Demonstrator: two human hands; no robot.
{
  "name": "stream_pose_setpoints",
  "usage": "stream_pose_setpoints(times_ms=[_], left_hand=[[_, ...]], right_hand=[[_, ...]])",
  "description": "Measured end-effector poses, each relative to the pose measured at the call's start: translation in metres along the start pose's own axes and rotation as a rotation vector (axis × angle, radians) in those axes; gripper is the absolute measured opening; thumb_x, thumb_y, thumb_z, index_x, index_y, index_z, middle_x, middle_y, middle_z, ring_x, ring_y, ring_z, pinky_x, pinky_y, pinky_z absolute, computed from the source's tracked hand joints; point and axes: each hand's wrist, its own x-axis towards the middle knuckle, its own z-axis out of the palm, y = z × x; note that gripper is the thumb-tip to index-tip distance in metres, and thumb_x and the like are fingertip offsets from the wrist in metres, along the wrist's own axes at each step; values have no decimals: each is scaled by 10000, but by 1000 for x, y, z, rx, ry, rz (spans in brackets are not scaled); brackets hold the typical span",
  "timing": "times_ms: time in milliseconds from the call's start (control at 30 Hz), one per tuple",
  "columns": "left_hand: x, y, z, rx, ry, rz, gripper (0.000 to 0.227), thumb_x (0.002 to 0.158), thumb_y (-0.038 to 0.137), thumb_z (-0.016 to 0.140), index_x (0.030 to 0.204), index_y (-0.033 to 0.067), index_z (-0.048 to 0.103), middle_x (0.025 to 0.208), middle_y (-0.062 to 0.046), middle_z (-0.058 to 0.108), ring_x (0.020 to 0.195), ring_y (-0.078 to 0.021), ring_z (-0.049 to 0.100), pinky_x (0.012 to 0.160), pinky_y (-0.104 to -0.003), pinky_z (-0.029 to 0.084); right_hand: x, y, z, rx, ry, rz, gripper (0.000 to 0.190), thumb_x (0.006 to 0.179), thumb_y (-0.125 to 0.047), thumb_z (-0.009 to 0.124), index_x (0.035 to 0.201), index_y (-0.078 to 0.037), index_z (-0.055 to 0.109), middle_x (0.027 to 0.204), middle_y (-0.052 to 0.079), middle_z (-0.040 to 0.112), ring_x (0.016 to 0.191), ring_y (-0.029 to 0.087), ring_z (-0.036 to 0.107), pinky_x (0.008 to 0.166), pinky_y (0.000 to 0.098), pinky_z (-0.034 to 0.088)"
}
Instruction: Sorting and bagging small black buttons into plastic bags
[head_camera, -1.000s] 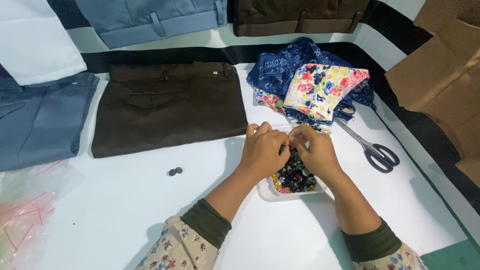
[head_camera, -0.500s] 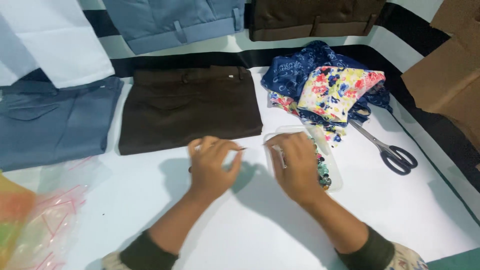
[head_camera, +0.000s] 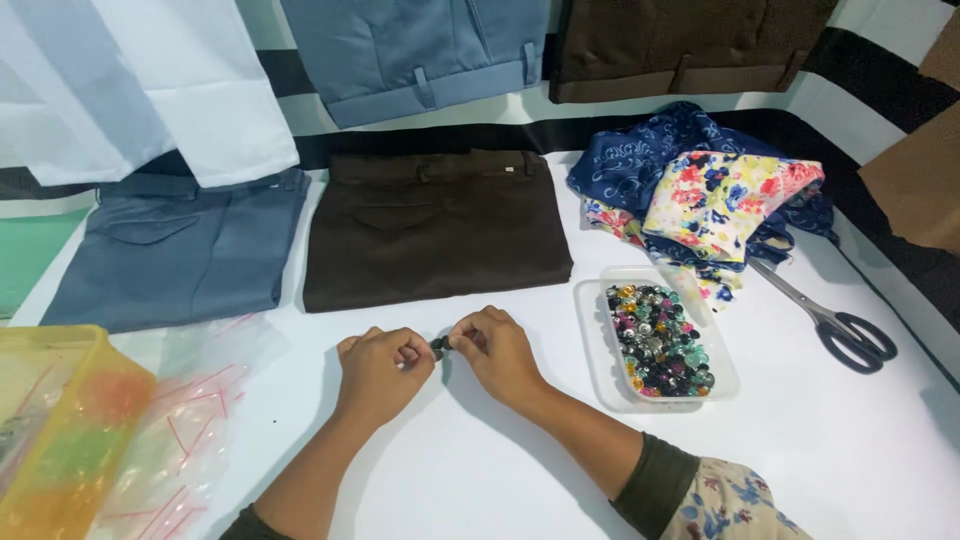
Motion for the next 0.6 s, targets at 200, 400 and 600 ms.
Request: stream_pose_setpoints(times_ms=[200,400,600], left_hand=[[1,4,0,79,-73,-87,26,790,293,726,778,283,747,659,99,704,819,-130,662,972,-358,390],[2,2,-1,69,-57,-94,36,800,256,724,797,273,756,667,92,704,811,-128,664,957,-355,408],[-2,7,-1,12,258,137,81,741,217,777,750,245,702,589,72,640,680,-160,646,844,-354,463]], right_hand=[[-2,-1,0,-74,-36,-12,36,909,-163,722,891,-132,721,854,28,642,898,200,612,817,333,518],[-3,-1,1,-110,-31,-15,24,926,-167,710,933,-152,728,859,1,650,915,169,617,834,302,505],[-13,-7,-10,-54,19,-67,51,925,-146,697,967,-142,727,854,30,664,874,188,624,813,315,516]])
